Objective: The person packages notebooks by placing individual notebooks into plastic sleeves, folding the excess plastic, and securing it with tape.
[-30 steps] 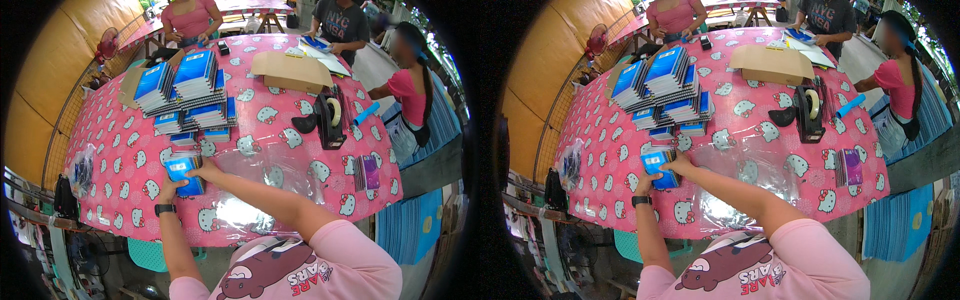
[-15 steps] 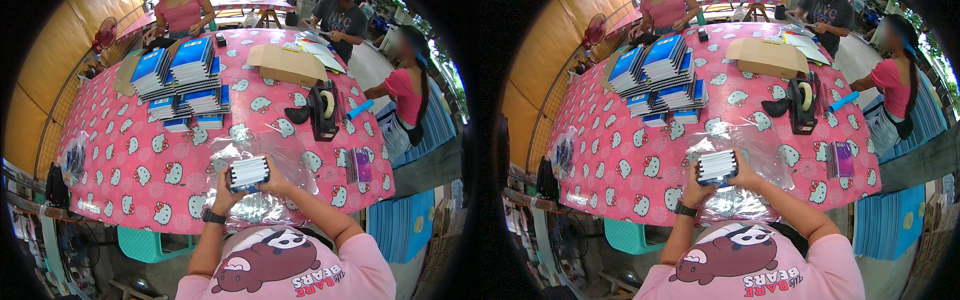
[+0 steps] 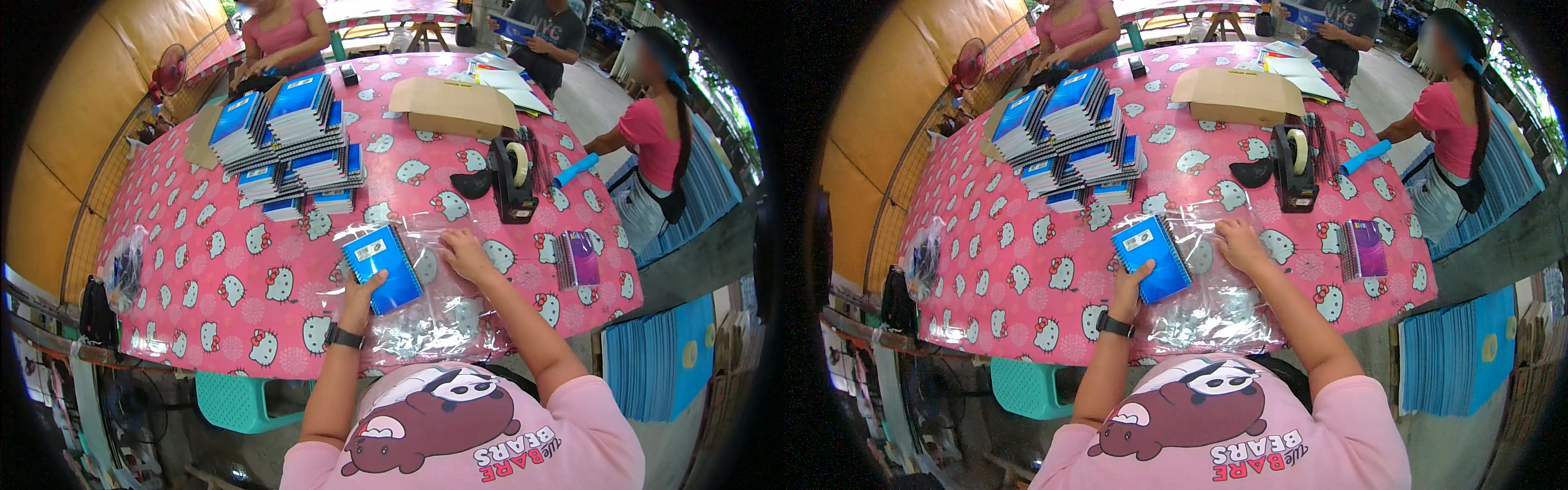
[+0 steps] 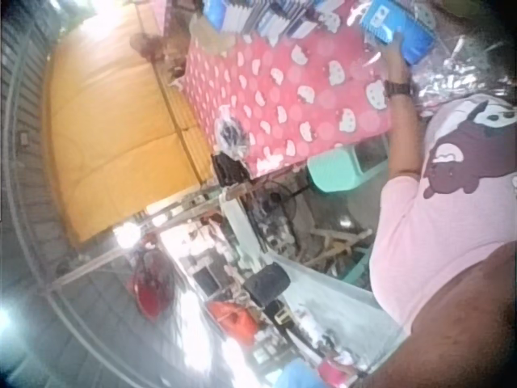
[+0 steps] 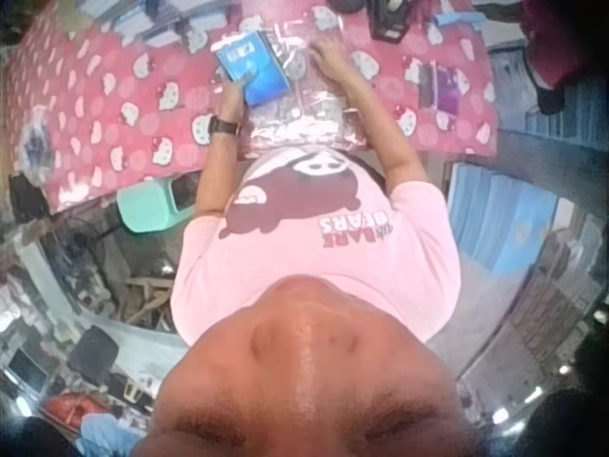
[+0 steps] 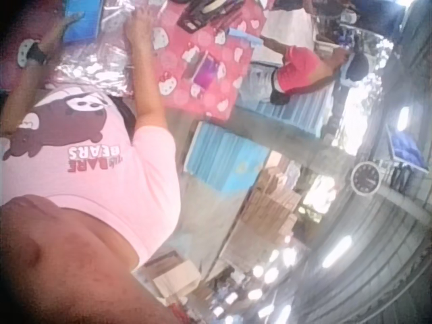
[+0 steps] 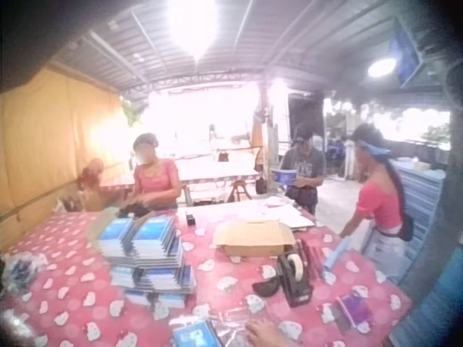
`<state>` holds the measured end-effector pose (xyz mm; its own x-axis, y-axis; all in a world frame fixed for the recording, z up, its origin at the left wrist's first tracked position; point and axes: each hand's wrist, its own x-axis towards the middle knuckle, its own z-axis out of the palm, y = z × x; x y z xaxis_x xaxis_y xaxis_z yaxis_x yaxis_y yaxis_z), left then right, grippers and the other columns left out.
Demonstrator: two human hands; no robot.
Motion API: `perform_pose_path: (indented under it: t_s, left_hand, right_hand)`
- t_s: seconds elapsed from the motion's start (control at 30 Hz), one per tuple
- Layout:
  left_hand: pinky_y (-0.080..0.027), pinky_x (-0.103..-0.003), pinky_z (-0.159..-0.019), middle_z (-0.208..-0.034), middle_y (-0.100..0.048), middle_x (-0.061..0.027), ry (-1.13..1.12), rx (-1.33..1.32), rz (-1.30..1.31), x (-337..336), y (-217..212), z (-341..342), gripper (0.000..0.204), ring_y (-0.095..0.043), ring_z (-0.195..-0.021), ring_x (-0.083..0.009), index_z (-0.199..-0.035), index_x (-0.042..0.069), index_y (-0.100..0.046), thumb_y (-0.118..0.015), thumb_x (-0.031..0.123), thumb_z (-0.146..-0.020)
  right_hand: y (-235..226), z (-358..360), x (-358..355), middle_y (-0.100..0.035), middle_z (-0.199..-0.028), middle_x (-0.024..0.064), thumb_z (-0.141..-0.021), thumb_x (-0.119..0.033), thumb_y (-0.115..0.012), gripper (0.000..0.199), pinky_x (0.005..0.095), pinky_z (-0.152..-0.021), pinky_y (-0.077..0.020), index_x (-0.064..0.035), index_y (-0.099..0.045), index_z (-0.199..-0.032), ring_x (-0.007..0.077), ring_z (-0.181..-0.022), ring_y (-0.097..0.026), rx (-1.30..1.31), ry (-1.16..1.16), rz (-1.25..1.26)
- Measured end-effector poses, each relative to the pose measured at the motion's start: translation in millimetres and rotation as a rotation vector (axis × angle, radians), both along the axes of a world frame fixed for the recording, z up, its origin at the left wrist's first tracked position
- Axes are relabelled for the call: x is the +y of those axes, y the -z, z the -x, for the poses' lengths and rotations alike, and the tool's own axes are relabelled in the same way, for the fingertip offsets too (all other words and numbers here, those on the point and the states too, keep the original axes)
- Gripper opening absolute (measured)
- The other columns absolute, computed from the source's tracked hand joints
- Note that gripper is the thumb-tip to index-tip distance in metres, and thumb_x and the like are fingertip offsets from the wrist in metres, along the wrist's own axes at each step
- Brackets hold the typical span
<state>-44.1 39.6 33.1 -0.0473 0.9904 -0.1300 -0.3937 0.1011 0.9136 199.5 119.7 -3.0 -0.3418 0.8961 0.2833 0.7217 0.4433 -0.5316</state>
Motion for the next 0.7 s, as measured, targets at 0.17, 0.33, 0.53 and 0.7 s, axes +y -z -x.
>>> perform_pose_path:
  t_s: [0.17,0.33,0.53,0.7]
  left_hand:
    - [-0.051,-0.033,-0.08,-0.106,-0.061,-0.0112,-0.032,0.135,0.2,16.6,12.5,4.6,0.048,-0.061,-0.091,-0.0197,-0.116,0.0,-0.051,-0.073,0.015,-0.076]
    - [-0.05,-0.03,-0.077,-0.103,-0.063,-0.0116,-0.042,0.191,0.204,4.7,3.9,-1.2,0.042,-0.062,-0.088,-0.0188,-0.11,-0.002,-0.057,-0.071,0.024,-0.079]
    - [-0.051,-0.03,-0.069,-0.093,-0.066,-0.0148,-0.086,0.365,0.302,0.4,3.4,-8.2,0.052,-0.064,-0.079,-0.018,-0.098,-0.008,-0.061,-0.078,0.033,-0.071]
    - [-0.051,-0.03,-0.069,-0.091,-0.067,-0.0162,-0.102,0.452,0.287,6.2,24.8,-12.1,0.055,-0.065,-0.078,-0.02,-0.093,-0.007,-0.063,-0.078,0.041,-0.068]
  right_hand:
    - [9.0,2.2,0.2,-0.063,-0.093,0.0059,-0.071,-0.017,-0.068,0.02,0.0394,-0.08,-0.0404,-0.0088,-0.067,-0.089,0.0261,-0.096,-0.052,-0.14,0.119,-0.23]
    - [9.8,-5.6,-0.9,-0.059,-0.081,0.0025,-0.066,-0.01,-0.067,0.006,0.0397,-0.076,-0.0391,-0.01,-0.061,-0.066,0.0242,-0.092,-0.052,-0.09,0.162,-0.242]
    - [-2.9,-7.1,-6.3,-0.058,-0.081,0.0115,-0.063,-0.009,-0.072,0.017,0.0426,-0.075,-0.0418,-0.0055,-0.058,-0.072,0.0309,-0.088,-0.054,0.176,0.317,0.01]
    - [1.7,-19.6,-4.4,-0.059,-0.082,0.0128,-0.069,-0.009,-0.074,0.031,0.0353,-0.056,-0.0454,-0.0003,-0.055,-0.092,0.0245,-0.071,-0.059,0.311,0.417,0.309]
